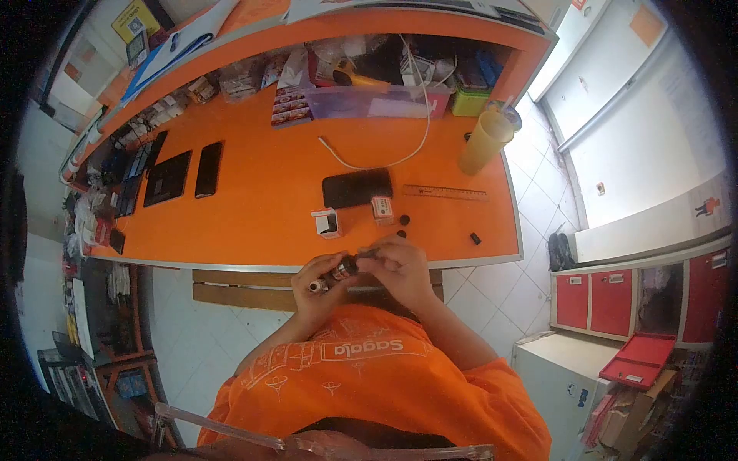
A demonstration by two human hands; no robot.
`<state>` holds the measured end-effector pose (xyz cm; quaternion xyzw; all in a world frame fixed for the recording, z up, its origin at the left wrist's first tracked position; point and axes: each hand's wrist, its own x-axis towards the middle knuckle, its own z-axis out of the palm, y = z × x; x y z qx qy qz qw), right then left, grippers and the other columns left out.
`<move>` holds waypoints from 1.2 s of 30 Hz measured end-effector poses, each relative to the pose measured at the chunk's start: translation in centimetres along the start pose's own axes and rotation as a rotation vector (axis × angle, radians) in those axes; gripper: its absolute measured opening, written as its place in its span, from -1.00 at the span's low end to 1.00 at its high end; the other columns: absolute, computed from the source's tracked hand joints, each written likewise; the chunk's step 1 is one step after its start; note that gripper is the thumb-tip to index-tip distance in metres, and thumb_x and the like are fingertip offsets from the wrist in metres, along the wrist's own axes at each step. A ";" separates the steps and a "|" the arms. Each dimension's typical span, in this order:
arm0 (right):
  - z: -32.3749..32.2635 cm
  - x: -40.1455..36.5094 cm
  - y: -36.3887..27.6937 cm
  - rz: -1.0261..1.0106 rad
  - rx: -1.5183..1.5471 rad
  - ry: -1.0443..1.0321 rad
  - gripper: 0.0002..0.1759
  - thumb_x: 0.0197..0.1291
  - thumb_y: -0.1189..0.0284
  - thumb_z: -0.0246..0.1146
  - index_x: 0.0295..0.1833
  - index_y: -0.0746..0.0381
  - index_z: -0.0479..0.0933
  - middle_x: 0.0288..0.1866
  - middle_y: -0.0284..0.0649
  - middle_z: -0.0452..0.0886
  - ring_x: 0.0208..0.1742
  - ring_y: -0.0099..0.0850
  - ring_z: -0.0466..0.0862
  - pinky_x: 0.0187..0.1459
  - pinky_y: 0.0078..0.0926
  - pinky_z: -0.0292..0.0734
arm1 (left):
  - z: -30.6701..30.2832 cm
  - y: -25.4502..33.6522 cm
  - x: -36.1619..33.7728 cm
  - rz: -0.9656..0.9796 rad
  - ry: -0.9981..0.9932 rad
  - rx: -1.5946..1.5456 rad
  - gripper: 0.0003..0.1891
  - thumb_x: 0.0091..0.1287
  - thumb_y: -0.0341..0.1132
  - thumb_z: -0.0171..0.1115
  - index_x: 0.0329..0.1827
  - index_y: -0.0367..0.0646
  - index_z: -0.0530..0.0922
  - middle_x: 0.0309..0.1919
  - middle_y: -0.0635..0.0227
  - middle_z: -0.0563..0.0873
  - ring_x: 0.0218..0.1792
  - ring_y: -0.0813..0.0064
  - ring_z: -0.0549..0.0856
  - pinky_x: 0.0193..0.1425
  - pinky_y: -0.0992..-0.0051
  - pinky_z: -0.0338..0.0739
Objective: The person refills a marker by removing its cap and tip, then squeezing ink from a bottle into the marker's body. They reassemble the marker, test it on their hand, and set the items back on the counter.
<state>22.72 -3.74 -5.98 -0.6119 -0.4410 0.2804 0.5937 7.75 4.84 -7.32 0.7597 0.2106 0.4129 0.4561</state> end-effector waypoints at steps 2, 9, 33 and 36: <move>-0.1 0.1 -0.9 0.022 -0.023 -0.006 -0.85 -0.06 0.57 0.35 -0.32 0.38 0.59 -0.26 -0.24 0.57 -0.43 -0.69 0.41 -0.44 -0.75 0.26 | -0.1 0.2 0.1 -0.016 -0.011 0.022 -0.61 -0.10 -0.55 0.43 -0.14 -0.27 0.56 -0.17 0.14 0.63 -0.27 0.49 0.66 -0.28 0.59 0.58; -0.5 0.4 -0.8 0.062 0.004 0.003 -0.83 -0.11 0.51 0.36 -0.34 0.32 0.60 -0.37 -0.24 0.57 -0.44 -0.53 0.51 -0.43 -0.64 0.35 | 0.0 0.0 0.0 -0.068 -0.024 -0.024 -0.60 -0.11 -0.53 0.44 -0.13 -0.25 0.57 -0.21 0.16 0.64 -0.26 0.46 0.66 -0.25 0.58 0.56; -7.6 -0.2 0.7 0.191 0.124 0.331 -0.85 0.07 0.49 0.25 -0.35 0.40 0.55 -0.39 -0.34 0.49 -0.35 -0.61 0.40 -0.27 -0.63 0.28 | 7.5 0.5 6.0 -0.041 -0.270 -0.135 -0.64 -0.08 -0.47 0.42 -0.18 -0.31 0.57 -0.33 0.22 0.65 -0.33 0.53 0.62 -0.27 0.57 0.49; -8.4 -0.7 -1.0 0.224 0.209 0.293 -0.85 0.07 0.51 0.25 -0.29 0.39 0.55 -0.30 -0.30 0.53 -0.25 -0.56 0.47 -0.18 -0.62 0.33 | 7.8 0.2 5.9 0.066 -0.288 -0.162 -0.65 -0.04 -0.52 0.38 -0.12 -0.30 0.56 -0.23 0.28 0.65 -0.23 0.59 0.60 -0.20 0.60 0.49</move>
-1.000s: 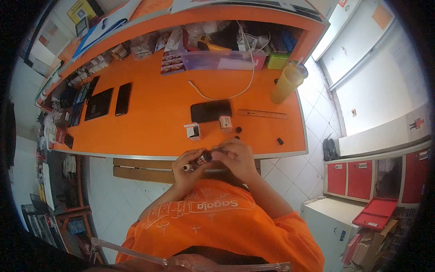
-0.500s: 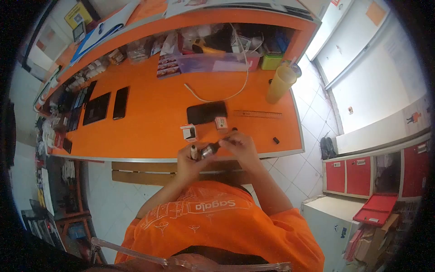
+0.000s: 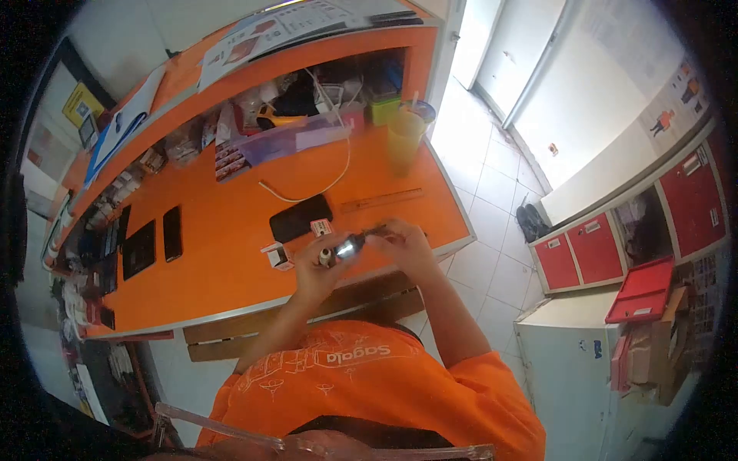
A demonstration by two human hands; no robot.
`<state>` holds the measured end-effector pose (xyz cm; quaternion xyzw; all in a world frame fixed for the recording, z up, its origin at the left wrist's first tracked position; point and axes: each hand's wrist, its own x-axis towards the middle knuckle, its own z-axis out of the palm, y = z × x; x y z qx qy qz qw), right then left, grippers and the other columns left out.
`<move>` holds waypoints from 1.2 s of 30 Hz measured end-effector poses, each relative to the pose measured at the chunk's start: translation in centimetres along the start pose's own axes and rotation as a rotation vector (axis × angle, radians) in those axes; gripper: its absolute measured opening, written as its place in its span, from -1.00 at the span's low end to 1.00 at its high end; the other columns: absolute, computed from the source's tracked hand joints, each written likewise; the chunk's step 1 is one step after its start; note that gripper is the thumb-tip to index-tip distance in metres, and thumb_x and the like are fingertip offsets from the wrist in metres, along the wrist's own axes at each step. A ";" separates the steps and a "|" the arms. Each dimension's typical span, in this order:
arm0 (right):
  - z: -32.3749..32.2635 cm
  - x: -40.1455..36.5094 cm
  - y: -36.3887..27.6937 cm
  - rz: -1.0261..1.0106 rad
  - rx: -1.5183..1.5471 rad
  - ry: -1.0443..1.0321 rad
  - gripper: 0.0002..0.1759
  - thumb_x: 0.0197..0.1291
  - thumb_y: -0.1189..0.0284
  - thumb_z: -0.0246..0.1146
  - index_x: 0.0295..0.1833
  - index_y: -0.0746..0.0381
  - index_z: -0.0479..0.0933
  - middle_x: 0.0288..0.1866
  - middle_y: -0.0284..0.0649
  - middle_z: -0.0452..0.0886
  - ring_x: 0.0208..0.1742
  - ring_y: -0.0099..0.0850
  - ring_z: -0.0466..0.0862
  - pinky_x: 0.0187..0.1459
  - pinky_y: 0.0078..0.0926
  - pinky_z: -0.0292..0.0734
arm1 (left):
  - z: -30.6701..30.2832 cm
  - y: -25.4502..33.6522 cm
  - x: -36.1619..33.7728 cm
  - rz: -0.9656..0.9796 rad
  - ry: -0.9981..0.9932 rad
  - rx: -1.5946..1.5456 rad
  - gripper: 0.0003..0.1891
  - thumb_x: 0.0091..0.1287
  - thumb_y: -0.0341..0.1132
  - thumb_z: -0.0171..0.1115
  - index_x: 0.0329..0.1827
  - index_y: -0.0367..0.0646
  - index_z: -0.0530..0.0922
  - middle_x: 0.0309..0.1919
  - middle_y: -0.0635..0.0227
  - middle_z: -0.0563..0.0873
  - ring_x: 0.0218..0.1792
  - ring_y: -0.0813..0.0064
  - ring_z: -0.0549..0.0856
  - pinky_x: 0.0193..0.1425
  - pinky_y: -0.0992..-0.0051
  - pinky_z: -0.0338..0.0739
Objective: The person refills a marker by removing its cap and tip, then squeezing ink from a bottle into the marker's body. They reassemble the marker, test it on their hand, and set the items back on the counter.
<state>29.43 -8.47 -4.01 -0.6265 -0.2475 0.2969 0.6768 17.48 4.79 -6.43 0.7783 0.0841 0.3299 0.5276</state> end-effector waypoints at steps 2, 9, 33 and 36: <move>-0.9 -0.1 -0.7 -0.094 0.017 -0.088 -0.81 0.02 0.53 0.28 -0.21 0.36 0.54 -0.21 -0.29 0.56 -0.14 -0.52 0.51 -0.10 -0.59 0.39 | 0.0 0.5 0.0 -0.068 -0.023 -0.037 -0.62 -0.07 -0.55 0.38 -0.11 -0.28 0.56 -0.20 0.24 0.65 -0.20 0.53 0.62 -0.13 0.55 0.49; -3.0 0.4 -5.0 -0.378 -0.572 -0.366 -0.68 -0.16 0.52 0.39 -0.19 0.29 0.55 -0.16 -0.26 0.56 -0.20 -0.45 0.56 -0.16 -0.58 0.46 | -0.3 2.3 0.6 0.009 -0.137 -0.016 -0.59 -0.09 -0.57 0.38 -0.10 -0.28 0.56 -0.19 0.21 0.65 -0.18 0.48 0.62 -0.11 0.55 0.49; -3.3 0.3 -5.5 -0.329 -0.443 -0.662 -0.83 -0.25 0.71 0.21 -0.43 0.33 0.45 -0.35 -0.29 0.44 -0.33 -0.52 0.51 -0.31 -0.63 0.46 | -0.9 4.0 -0.9 0.177 -0.284 0.101 -0.53 -0.07 -0.47 0.36 -0.02 -0.23 0.50 -0.16 0.19 0.60 -0.23 0.28 0.65 -0.21 0.47 0.54; -3.5 0.0 -5.4 -0.325 -0.409 -0.632 -0.83 -0.24 0.67 0.27 -0.42 0.32 0.48 -0.34 -0.29 0.48 -0.33 -0.51 0.53 -0.32 -0.62 0.47 | -0.8 4.0 -1.0 0.119 -0.312 0.070 -0.54 -0.06 -0.46 0.36 -0.02 -0.23 0.50 -0.16 0.18 0.60 -0.23 0.28 0.65 -0.20 0.48 0.54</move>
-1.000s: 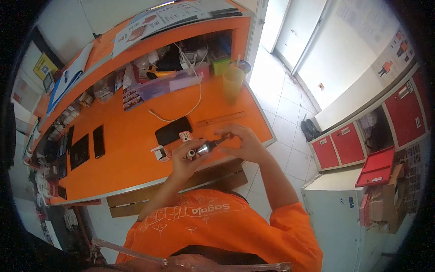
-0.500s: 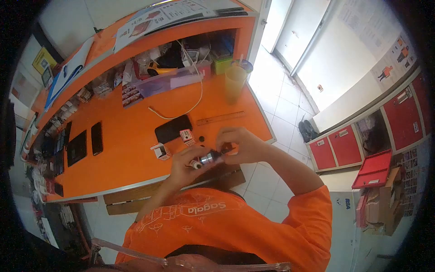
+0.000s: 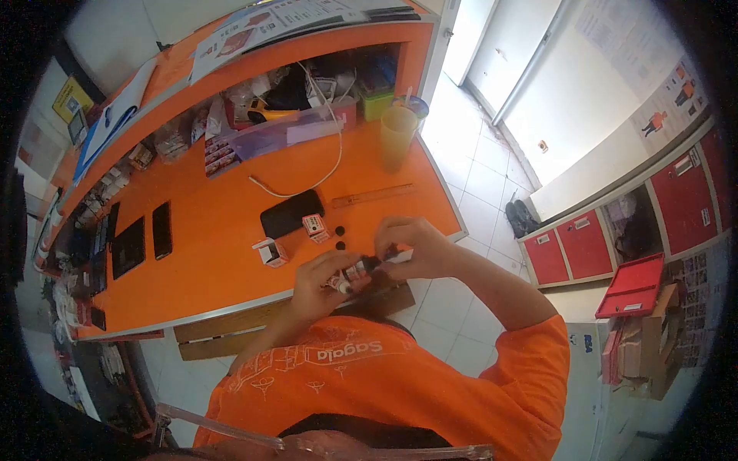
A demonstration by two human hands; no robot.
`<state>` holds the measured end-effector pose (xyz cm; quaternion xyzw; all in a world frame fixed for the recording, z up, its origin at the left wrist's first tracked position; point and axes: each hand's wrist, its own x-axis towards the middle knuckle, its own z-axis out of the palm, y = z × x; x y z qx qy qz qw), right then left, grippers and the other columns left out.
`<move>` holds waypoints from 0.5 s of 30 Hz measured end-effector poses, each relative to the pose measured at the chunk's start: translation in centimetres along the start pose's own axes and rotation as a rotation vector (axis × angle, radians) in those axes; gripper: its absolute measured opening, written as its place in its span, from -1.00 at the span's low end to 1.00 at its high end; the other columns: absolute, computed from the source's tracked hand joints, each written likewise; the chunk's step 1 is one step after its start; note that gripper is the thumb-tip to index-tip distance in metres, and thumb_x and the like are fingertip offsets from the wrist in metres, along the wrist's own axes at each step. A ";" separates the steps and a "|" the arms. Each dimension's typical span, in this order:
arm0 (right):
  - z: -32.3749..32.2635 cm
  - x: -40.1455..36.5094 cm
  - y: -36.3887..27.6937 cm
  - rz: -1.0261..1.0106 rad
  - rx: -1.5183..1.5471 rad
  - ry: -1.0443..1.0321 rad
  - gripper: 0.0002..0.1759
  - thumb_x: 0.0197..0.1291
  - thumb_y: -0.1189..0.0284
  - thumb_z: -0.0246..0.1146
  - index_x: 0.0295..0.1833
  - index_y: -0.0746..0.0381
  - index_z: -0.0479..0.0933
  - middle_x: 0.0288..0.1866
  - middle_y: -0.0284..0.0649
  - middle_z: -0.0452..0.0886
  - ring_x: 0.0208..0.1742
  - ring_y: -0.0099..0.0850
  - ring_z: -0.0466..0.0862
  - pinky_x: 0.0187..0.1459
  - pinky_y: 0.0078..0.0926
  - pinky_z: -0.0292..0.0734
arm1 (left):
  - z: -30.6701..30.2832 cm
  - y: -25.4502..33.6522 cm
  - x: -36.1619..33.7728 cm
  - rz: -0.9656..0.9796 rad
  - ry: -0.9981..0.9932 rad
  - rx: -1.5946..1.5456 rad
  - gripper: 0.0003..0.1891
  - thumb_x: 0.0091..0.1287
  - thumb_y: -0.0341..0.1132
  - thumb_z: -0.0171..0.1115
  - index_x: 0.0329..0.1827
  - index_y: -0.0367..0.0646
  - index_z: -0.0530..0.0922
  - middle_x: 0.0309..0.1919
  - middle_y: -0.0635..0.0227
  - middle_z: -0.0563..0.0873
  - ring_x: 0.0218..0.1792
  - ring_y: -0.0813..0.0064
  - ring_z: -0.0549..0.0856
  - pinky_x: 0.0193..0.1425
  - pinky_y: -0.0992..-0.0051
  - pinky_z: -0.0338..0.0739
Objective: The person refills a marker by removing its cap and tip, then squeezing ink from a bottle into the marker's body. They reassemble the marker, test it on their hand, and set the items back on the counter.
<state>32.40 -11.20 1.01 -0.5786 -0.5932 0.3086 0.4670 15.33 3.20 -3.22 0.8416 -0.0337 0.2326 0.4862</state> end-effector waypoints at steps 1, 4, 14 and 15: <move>-0.2 -0.1 -0.7 0.017 -0.103 0.021 -0.81 -0.23 0.65 0.31 -0.40 0.30 0.50 -0.32 -0.29 0.49 -0.31 -0.48 0.54 -0.30 -0.60 0.47 | 0.1 -0.1 -0.1 -0.016 0.029 -0.033 -0.55 -0.06 -0.46 0.36 -0.03 -0.23 0.50 -0.16 0.17 0.60 -0.23 0.28 0.65 -0.19 0.49 0.54; -0.5 -0.5 -0.9 -0.033 -0.303 0.041 -0.77 -0.20 0.57 0.37 -0.33 0.26 0.53 -0.28 -0.29 0.51 -0.24 -0.43 0.53 -0.21 -0.55 0.46 | -0.1 0.0 -0.1 -0.028 0.059 -0.057 -0.55 -0.07 -0.47 0.37 -0.03 -0.24 0.50 -0.17 0.17 0.61 -0.23 0.27 0.65 -0.19 0.49 0.53; 0.0 -0.7 -3.3 -0.333 -1.365 -0.227 -0.82 0.00 0.41 0.08 -0.28 0.23 0.48 -0.36 -0.37 0.41 -0.24 -0.48 0.40 -0.18 -0.49 0.28 | 0.0 0.5 0.2 -0.046 0.020 0.028 -0.50 -0.11 -0.52 0.37 -0.01 -0.24 0.49 -0.18 0.17 0.61 -0.23 0.26 0.64 -0.20 0.48 0.53; 0.0 -0.7 -3.1 -0.333 -1.366 -0.227 -0.82 0.00 0.41 0.08 -0.28 0.23 0.48 -0.36 -0.37 0.41 -0.24 -0.48 0.40 -0.18 -0.49 0.28 | 0.0 0.6 0.2 -0.046 0.020 0.028 -0.50 -0.11 -0.52 0.37 -0.01 -0.24 0.49 -0.18 0.17 0.61 -0.23 0.26 0.64 -0.20 0.48 0.53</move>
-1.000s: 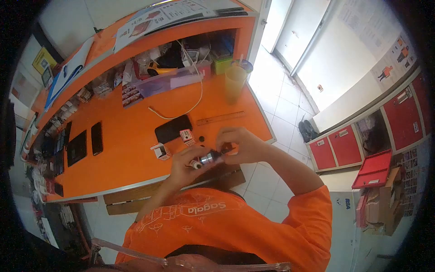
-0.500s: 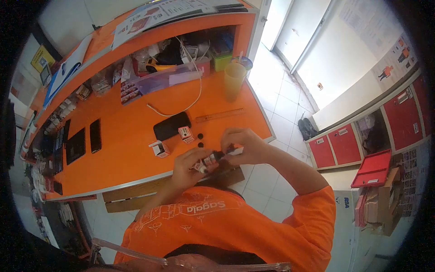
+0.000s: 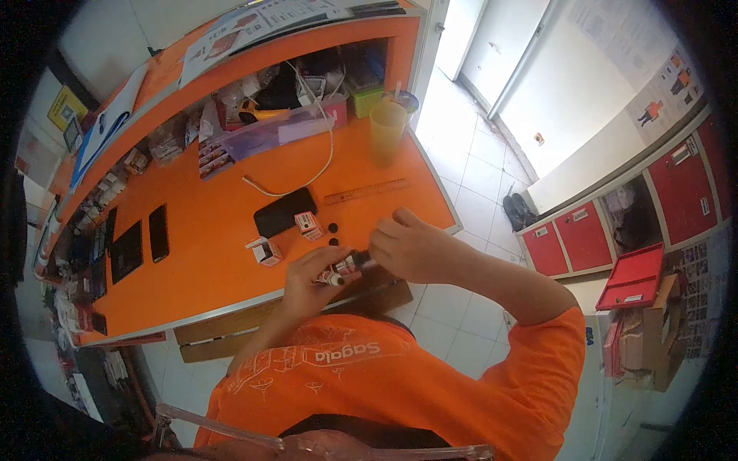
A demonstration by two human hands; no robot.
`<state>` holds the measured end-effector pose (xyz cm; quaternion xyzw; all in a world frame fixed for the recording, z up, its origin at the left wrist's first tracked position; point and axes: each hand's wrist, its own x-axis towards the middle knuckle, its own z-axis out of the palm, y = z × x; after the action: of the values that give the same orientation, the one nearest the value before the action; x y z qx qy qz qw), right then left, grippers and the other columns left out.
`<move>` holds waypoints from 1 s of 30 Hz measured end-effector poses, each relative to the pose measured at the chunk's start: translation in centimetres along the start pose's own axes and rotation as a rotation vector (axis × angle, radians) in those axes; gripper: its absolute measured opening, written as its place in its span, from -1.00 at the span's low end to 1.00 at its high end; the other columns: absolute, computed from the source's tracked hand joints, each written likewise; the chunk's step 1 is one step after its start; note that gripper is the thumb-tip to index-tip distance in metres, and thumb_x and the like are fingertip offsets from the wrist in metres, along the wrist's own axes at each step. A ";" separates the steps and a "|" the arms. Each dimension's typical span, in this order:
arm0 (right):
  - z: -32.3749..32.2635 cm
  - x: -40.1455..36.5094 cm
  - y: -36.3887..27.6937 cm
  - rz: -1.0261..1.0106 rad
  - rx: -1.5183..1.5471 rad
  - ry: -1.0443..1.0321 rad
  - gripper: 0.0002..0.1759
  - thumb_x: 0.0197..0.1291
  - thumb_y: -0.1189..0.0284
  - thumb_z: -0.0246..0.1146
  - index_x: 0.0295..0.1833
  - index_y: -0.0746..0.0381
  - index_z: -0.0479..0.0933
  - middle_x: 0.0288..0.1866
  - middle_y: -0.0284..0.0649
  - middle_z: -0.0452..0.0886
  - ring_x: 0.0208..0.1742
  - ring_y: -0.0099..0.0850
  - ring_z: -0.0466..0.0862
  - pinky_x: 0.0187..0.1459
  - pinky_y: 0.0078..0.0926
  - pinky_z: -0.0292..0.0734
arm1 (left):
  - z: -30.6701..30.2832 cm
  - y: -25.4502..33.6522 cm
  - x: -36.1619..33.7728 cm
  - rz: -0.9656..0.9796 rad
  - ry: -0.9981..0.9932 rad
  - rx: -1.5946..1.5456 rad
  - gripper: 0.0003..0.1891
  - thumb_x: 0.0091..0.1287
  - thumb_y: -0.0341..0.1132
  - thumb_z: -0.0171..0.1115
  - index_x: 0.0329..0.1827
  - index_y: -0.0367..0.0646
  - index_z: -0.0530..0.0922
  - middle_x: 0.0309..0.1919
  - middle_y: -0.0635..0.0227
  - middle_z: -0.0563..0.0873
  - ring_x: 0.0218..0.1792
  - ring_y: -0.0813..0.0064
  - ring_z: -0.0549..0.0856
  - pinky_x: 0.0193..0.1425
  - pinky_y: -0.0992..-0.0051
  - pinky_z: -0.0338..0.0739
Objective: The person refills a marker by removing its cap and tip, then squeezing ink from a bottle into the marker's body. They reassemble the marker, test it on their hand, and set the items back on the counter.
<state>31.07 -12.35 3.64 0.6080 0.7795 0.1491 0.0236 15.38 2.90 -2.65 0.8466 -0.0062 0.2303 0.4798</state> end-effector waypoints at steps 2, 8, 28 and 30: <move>0.4 -0.2 0.1 0.019 0.094 0.006 -0.82 -0.07 0.41 0.13 -0.30 0.20 0.49 -0.33 -0.38 0.41 -0.18 -0.47 0.38 -0.13 -0.49 0.25 | 0.1 0.2 0.0 0.003 0.000 -0.011 -0.50 -0.10 -0.54 0.35 -0.01 -0.24 0.48 -0.16 0.16 0.61 -0.23 0.26 0.64 -0.20 0.48 0.54; 1.3 -0.4 0.5 0.057 0.385 0.009 -0.84 -0.07 0.45 0.12 -0.32 0.23 0.50 -0.33 -0.34 0.43 -0.13 -0.43 0.41 -0.08 -0.47 0.23 | 0.5 -0.3 -0.2 0.060 0.007 0.094 -0.52 -0.09 -0.54 0.32 0.00 -0.23 0.48 -0.14 0.15 0.60 -0.21 0.25 0.65 -0.19 0.48 0.54; 5.2 -0.5 3.1 0.233 1.164 -0.170 -0.90 0.09 0.51 0.16 -0.41 0.30 0.53 -0.43 -0.28 0.56 -0.32 -0.32 0.51 -0.26 -0.41 0.38 | 2.6 -3.7 -1.4 0.230 0.067 0.245 -0.40 -0.22 -0.60 0.21 0.05 -0.20 0.46 -0.02 0.19 0.57 -0.13 0.23 0.61 -0.15 0.38 0.52; 5.4 -0.6 3.1 0.261 1.212 -0.183 -0.89 0.08 0.52 0.16 -0.43 0.32 0.54 -0.46 -0.26 0.57 -0.36 -0.30 0.52 -0.31 -0.46 0.43 | 2.5 -3.7 -1.3 0.209 0.056 0.244 -0.40 -0.22 -0.61 0.21 0.05 -0.19 0.46 -0.02 0.19 0.57 -0.14 0.23 0.62 -0.13 0.39 0.52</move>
<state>35.33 -11.17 -0.84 0.6138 0.6398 -0.3702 -0.2772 16.01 2.56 -7.24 0.8866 -0.0528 0.3017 0.3466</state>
